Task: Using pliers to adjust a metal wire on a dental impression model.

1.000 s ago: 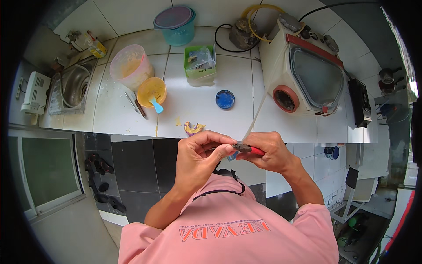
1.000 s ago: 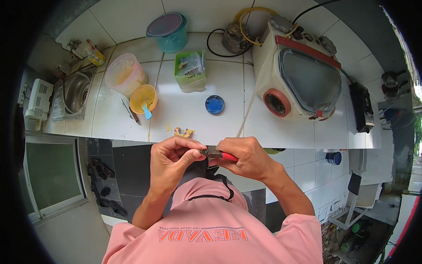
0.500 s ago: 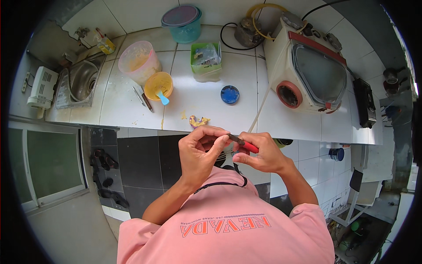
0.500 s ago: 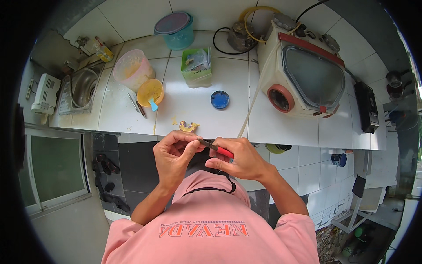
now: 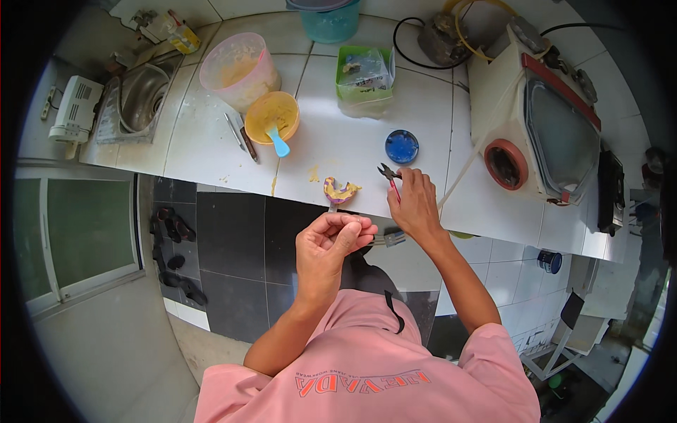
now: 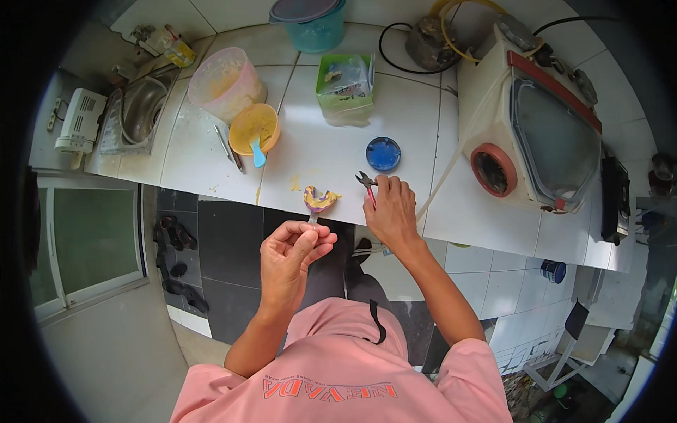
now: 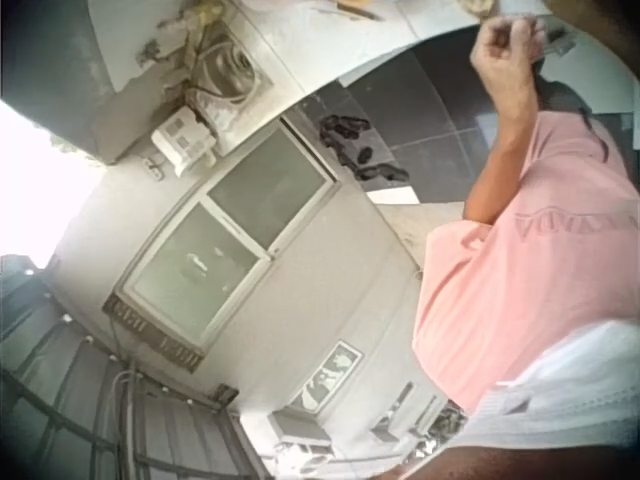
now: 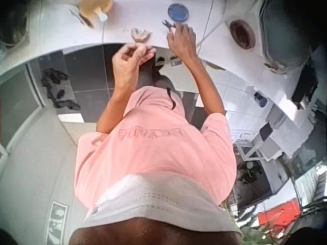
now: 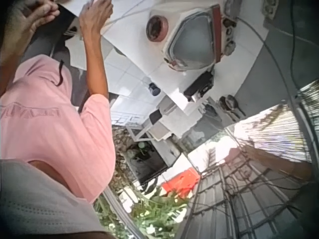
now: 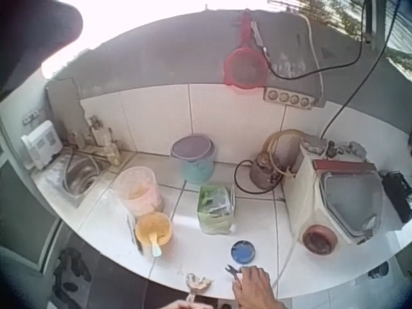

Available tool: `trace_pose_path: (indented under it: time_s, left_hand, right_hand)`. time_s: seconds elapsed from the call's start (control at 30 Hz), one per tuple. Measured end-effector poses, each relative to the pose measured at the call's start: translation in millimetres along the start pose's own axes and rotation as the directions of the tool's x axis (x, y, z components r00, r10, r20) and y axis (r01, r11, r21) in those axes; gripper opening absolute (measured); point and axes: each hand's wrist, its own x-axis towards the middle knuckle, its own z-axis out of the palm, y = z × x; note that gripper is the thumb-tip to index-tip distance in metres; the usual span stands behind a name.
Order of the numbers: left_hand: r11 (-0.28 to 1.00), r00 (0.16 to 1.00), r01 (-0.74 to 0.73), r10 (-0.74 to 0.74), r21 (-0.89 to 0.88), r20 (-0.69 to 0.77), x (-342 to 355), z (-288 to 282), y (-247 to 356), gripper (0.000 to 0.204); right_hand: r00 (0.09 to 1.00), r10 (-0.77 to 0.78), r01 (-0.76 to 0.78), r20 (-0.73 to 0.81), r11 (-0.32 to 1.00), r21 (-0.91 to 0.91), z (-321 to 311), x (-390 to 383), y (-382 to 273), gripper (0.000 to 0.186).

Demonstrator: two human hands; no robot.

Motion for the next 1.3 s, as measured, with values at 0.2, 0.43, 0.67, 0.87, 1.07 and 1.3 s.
trace_pose_path:
  time_s: [0.2, 0.43, 0.67, 0.87, 1.07, 1.3]
  left_hand:
    - [0.966, 0.967, 0.249, -0.252, -0.066, -0.04, 13.8, -43.1, -48.2, 0.005]
    - [0.836, 0.856, 0.504, -0.452, -0.216, 0.25, 31.0, -80.6, -73.5, 0.014]
    - [0.842, 0.839, 0.521, -0.473, -0.141, 0.269, 37.8, -91.6, -87.2, 0.013]
    - [0.877, 0.923, 0.375, -0.321, -0.3, 0.214, 35.8, -86.1, -106.0, 0.018]
    - [0.919, 0.959, 0.274, -0.241, -0.283, 0.147, 35.3, -62.1, -133.5, 0.037]
    - [0.994, 1.0, 0.001, 0.0, -0.11, 0.013, 39.5, -54.7, -162.1, 0.045]
  right_hand:
    - [0.968, -0.184, 0.026, 0.168, 0.746, 0.666, -32.6, -16.2, -38.5, 0.027]
    - [0.871, -0.354, 0.086, 0.34, 0.792, 0.604, -12.8, -16.4, -34.8, 0.021]
    - [0.854, -0.337, 0.034, 0.395, 0.795, 0.606, 1.0, -14.6, -28.8, 0.022]
    - [0.889, -0.343, 0.138, 0.304, 0.832, 0.537, 18.6, -10.6, -29.1, 0.023]
    - [0.96, -0.276, 0.257, 0.038, 0.931, 0.258, 42.3, 6.5, -30.9, 0.02]
    - [0.916, -0.399, 0.398, -0.038, 0.893, 0.209, 68.1, 11.9, -22.5, 0.018]
